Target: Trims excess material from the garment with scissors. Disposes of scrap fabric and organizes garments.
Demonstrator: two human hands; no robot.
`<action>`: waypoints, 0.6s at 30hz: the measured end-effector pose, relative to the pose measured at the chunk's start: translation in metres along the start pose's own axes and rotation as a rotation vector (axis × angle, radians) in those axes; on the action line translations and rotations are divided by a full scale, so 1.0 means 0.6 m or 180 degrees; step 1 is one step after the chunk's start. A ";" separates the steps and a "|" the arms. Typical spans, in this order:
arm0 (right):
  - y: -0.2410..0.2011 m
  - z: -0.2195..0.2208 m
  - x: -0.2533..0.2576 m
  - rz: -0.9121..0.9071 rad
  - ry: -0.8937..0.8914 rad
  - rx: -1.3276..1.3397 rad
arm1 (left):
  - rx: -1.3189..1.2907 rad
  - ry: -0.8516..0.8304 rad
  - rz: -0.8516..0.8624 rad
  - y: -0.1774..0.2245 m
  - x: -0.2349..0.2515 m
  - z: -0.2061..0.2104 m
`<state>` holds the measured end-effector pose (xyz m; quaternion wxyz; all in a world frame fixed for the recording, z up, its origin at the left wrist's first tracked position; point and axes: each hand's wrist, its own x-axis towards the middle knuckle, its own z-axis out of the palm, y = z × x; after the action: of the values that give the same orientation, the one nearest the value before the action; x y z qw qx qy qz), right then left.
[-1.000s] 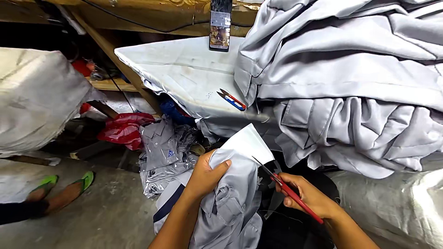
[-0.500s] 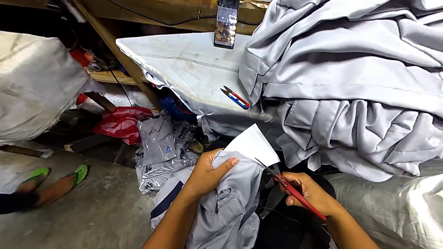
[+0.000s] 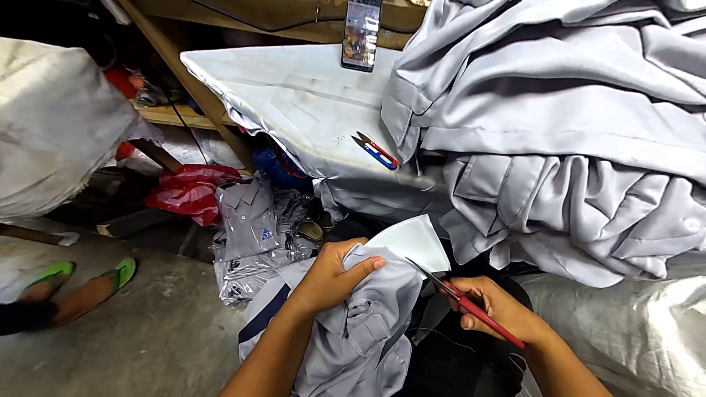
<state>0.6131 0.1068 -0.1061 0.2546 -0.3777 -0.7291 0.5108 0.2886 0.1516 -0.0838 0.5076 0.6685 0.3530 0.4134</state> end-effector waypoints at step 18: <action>0.016 0.025 -0.003 -0.0080 0.0186 0.0011 | -0.0022 -0.0471 -0.0042 0.002 0.006 0.004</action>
<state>0.6054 0.0989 -0.1206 0.2828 -0.3828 -0.7252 0.4976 0.2923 0.1534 -0.0825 0.5373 0.6931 0.3175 0.3607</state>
